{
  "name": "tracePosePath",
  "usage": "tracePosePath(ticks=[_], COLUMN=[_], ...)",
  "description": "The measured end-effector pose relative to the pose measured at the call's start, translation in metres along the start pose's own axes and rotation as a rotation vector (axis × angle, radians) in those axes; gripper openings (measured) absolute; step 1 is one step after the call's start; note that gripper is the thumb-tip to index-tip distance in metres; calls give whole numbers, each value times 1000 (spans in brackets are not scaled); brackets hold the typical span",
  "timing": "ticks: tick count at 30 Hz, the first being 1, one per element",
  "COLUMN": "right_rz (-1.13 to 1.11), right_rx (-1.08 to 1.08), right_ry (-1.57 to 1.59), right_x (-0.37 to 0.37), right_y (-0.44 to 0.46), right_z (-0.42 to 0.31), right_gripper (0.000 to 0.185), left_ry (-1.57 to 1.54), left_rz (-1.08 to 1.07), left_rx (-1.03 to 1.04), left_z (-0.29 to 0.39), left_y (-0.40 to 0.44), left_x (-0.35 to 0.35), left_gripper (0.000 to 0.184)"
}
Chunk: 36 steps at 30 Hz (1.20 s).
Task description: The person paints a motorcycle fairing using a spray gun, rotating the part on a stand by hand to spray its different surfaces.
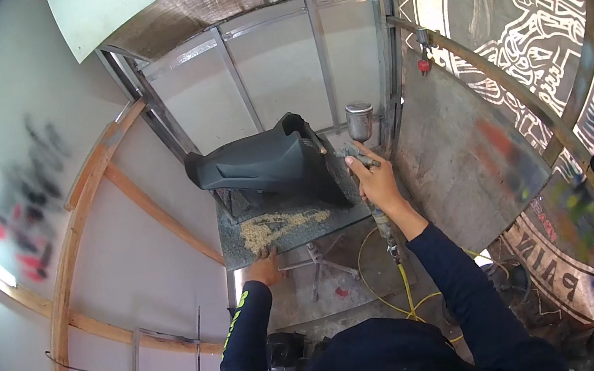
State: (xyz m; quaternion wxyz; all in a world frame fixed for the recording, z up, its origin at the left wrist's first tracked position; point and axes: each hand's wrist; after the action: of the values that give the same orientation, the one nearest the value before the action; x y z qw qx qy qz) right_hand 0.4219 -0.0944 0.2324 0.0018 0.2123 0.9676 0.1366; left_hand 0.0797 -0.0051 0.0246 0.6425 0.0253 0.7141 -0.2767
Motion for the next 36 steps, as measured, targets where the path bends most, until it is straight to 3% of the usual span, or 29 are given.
tracePosePath(ticks=[13,16,19,22,36], right_rz=[-32,-18,-51,-46,-177], right_rx=[-34,-21,87,138,201], right_ry=[-4,-13,-8,-15,20], right_x=[-34,-45,-56,-58,-38], right_y=[-11,-25,-40,-49,-59], right_z=[14,28,40,47,55], right_gripper=[46,46,47,46,46], left_ry=[-203,-166,-307,-173,-148], left_rz=[92,17,5,17,10], left_rx=[-37,-117,-114,-168,-141], left_z=[-19,-11,-20,-14,7], left_y=[14,11,13,11,-2], left_x=[16,0,-4,-7,-4], left_gripper=[98,100,101,104,109])
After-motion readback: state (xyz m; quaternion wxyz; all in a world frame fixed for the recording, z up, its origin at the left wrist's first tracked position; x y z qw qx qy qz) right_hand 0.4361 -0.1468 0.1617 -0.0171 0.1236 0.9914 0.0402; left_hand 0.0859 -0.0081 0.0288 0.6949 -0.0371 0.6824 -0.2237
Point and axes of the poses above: each hand's wrist, its own y-axis towards the middle knuckle, its own x-axis out of the palm, z = x × y, and after that the axes turned 4 degrees about y, right-handed
